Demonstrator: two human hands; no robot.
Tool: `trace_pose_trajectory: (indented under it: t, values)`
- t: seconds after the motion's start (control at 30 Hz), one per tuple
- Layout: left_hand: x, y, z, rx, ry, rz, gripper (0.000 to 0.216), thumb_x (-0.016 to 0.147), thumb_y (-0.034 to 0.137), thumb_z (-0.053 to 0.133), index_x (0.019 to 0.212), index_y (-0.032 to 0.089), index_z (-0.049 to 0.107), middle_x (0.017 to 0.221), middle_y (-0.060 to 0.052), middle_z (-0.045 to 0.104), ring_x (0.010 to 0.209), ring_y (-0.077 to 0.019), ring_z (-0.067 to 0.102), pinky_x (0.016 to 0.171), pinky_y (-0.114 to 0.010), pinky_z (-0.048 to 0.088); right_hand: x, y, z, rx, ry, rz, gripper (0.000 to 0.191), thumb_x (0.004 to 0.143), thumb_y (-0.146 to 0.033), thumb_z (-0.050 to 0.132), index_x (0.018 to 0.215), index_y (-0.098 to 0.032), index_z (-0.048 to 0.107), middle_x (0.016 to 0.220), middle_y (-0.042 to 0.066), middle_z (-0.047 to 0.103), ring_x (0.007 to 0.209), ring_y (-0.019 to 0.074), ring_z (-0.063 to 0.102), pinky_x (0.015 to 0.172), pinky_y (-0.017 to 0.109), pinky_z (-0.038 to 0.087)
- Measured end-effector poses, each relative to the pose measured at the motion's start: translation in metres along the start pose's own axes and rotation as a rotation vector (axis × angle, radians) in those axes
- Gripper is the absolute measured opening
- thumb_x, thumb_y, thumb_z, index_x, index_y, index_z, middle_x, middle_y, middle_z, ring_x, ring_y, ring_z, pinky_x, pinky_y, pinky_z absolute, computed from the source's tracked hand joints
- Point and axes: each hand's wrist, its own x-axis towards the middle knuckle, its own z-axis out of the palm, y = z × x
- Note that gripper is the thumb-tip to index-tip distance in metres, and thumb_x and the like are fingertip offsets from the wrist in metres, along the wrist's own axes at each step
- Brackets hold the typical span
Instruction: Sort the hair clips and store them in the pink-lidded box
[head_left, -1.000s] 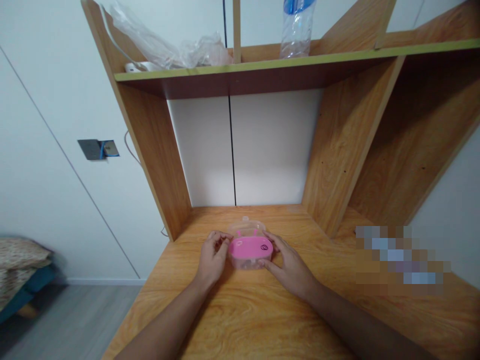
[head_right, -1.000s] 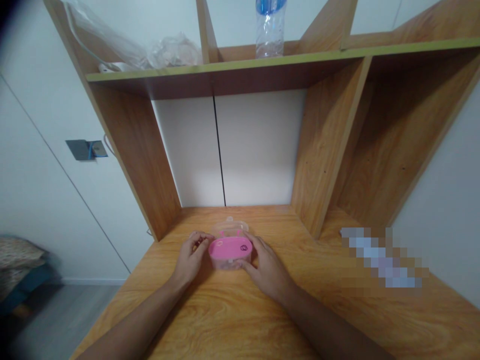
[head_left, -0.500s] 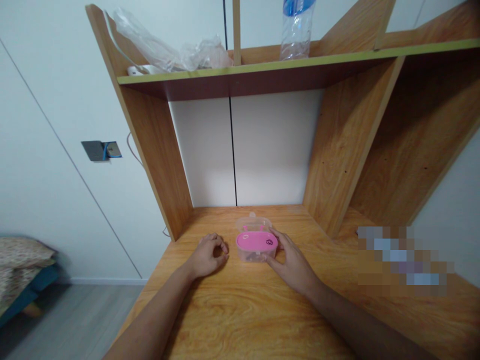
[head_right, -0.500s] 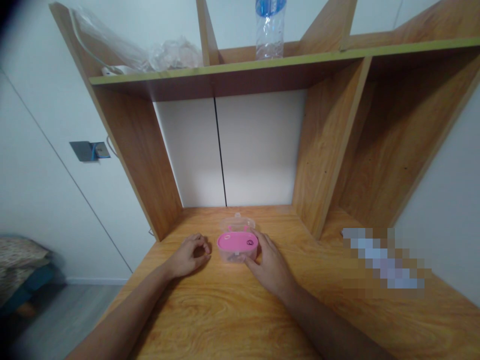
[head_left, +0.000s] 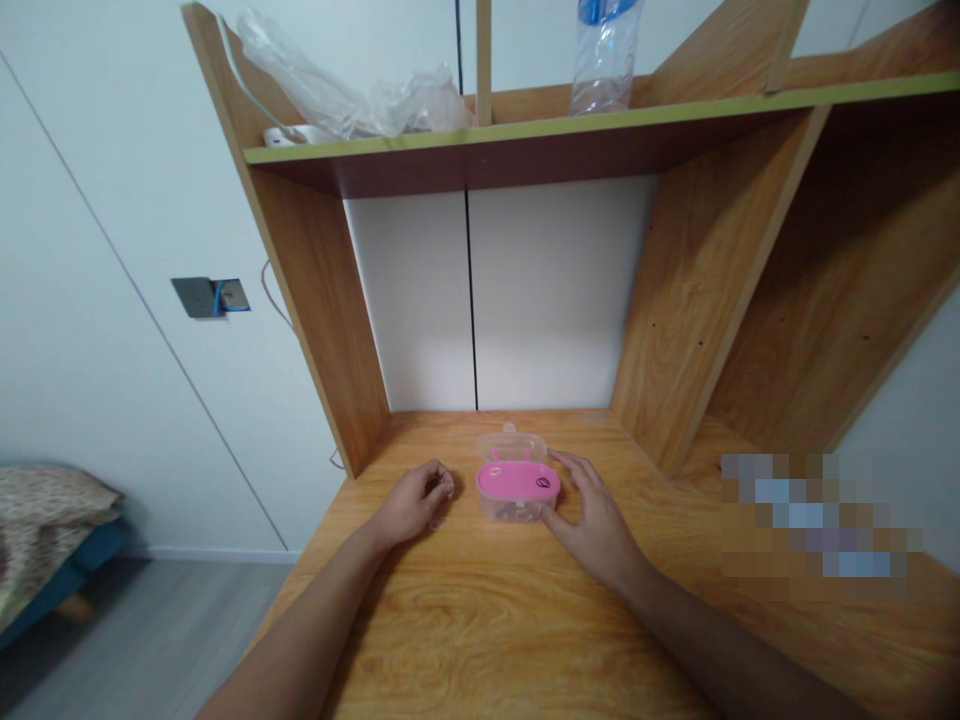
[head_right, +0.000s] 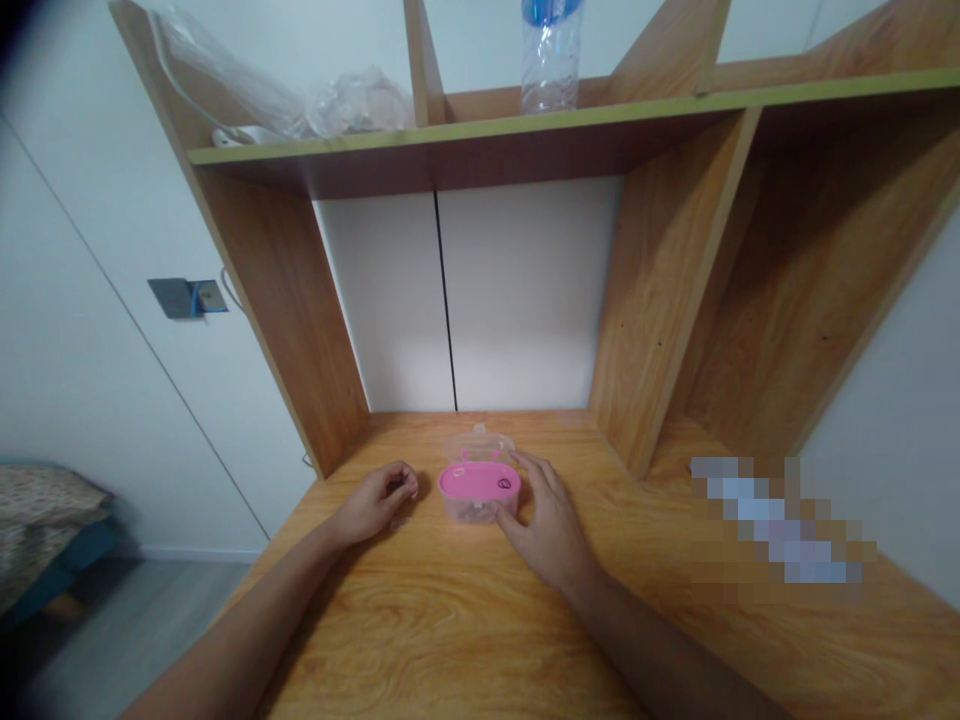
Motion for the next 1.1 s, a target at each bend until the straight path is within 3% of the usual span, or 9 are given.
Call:
trace_pose_trajectory:
  t: [0.2,0.37,0.57,0.8,1.1]
  values:
    - [-0.002,0.006,-0.007,-0.083,-0.155,0.0,0.028,0.088,0.039,0.061,0.078,0.016,0.073,0.067,-0.004,0.068,0.058,-0.0146,0.057,0.057,-0.025,0.044,0.0,0.0,0.0,0.004,0.006,0.002,0.059,0.078,-0.024,0.068,0.133,-0.027,0.047,0.133,0.008,0.053,0.125,0.0283,0.051,0.109,0.05,0.042]
    - [0.001,-0.002,-0.009,0.005,-0.13,0.124,0.029,0.087,0.041,0.064,0.073,0.019,0.076,0.078,-0.007,0.072,0.077,-0.0191,0.064,0.076,-0.03,0.049,0.0,-0.001,-0.001,0.008,0.0,0.003,0.059,0.079,-0.024,0.067,0.134,-0.027,0.046,0.132,0.008,0.052,0.125,0.0278,0.051,0.11,0.049,0.041]
    - [0.002,-0.015,-0.02,0.039,-0.213,0.106,0.032,0.093,0.041,0.054,0.092,0.017,0.075,0.091,-0.009,0.073,0.087,-0.0185,0.064,0.082,-0.029,0.048,0.001,-0.001,0.0,-0.009,-0.001,0.007,0.056,0.081,-0.024,0.065,0.133,-0.027,0.047,0.131,0.007,0.053,0.124,0.0267,0.051,0.109,0.047,0.042]
    - [-0.004,-0.021,-0.036,0.149,-0.298,0.092,0.011,0.074,0.029,0.076,0.071,0.018,0.073,0.08,-0.004,0.069,0.082,-0.0174,0.06,0.083,-0.029,0.044,0.001,0.0,0.001,-0.008,0.003,-0.012,0.056,0.08,-0.019,0.062,0.134,-0.027,0.047,0.131,0.008,0.054,0.124,0.0271,0.052,0.109,0.047,0.043]
    - [-0.003,-0.017,-0.035,0.016,-0.33,0.088,0.013,0.077,0.026,0.073,0.068,0.017,0.073,0.077,-0.004,0.07,0.08,-0.0172,0.062,0.082,-0.029,0.043,0.001,0.0,0.0,-0.004,0.004,-0.008,0.054,0.08,-0.019,0.062,0.133,-0.026,0.048,0.13,0.008,0.054,0.124,0.027,0.052,0.108,0.048,0.044]
